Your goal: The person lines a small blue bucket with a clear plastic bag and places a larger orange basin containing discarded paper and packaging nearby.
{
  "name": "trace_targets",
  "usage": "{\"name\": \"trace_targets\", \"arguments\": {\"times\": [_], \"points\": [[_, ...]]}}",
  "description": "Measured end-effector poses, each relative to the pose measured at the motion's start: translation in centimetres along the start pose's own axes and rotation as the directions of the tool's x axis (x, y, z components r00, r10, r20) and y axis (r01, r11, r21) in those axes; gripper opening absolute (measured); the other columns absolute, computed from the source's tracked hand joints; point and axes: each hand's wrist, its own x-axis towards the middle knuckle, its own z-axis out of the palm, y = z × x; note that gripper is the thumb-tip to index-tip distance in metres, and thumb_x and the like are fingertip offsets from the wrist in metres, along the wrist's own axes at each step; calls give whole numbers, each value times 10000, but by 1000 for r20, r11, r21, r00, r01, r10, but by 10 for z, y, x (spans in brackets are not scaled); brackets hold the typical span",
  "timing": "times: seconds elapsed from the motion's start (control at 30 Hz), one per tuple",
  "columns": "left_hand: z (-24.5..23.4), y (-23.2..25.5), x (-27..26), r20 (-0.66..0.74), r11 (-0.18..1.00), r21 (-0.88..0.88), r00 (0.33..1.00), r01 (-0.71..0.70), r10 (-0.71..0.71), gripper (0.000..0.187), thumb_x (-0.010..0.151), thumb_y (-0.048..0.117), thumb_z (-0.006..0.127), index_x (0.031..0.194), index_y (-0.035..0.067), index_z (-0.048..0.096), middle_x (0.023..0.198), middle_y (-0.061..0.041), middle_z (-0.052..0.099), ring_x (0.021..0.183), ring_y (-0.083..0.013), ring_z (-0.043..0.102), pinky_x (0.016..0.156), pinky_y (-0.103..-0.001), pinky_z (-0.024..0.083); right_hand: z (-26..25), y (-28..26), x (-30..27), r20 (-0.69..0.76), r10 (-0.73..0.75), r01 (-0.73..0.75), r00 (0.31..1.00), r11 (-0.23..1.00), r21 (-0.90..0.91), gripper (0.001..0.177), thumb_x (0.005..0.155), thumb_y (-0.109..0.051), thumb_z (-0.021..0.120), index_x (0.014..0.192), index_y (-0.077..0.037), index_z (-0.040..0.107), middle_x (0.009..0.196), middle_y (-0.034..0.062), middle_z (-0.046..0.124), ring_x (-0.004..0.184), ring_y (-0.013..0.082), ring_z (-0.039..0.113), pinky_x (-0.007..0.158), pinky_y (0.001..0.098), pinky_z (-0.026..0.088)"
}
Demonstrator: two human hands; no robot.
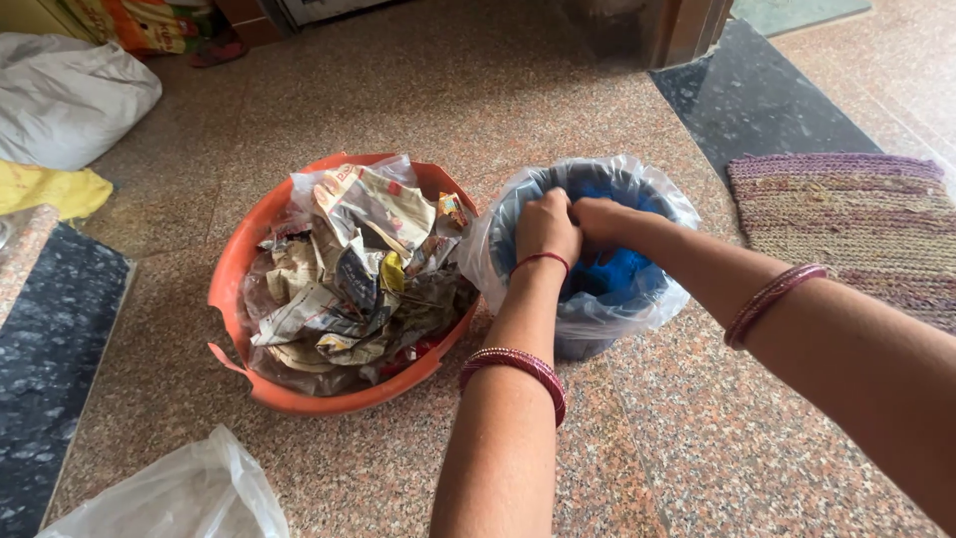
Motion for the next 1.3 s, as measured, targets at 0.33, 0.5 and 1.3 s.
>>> {"name": "trace_targets", "arguments": {"times": [0.33, 0.5, 1.3], "points": [[23, -17, -13, 221, 985, 171, 975, -5, -34, 249, 874, 61, 638, 1110, 16, 705, 1141, -296, 698, 1123, -436, 676, 973, -473, 554, 35, 40, 20, 232, 11, 3, 973, 998, -59, 242, 859, -91, 743, 1088, -16, 728, 999, 165, 767, 882, 292, 765, 711, 442, 638], [37, -29, -29, 276, 985, 172, 958, 33, -80, 291, 863, 61, 650, 1147, 22, 697, 1188, -295, 677, 1144, -441, 660, 979, -471, 548, 59, 66, 25, 246, -30, 75, 969, 982, -174, 254, 847, -110, 753, 1085, -24, 736, 1018, 172, 760, 904, 300, 755, 749, 435, 620], [68, -58, -79, 125, 918, -229, 945, 325, -304, 632, 990, 538, 466, 1135, -39, 680, 1194, -370, 642, 1195, -524, 579, 1048, -533, 446, 110, 73, -23, -322, 28, -45, 946, 998, -45, 362, 957, -371, 584, 1208, -133, 690, 1130, 222, 718, 1009, 390, 719, 860, 470, 587]]}}
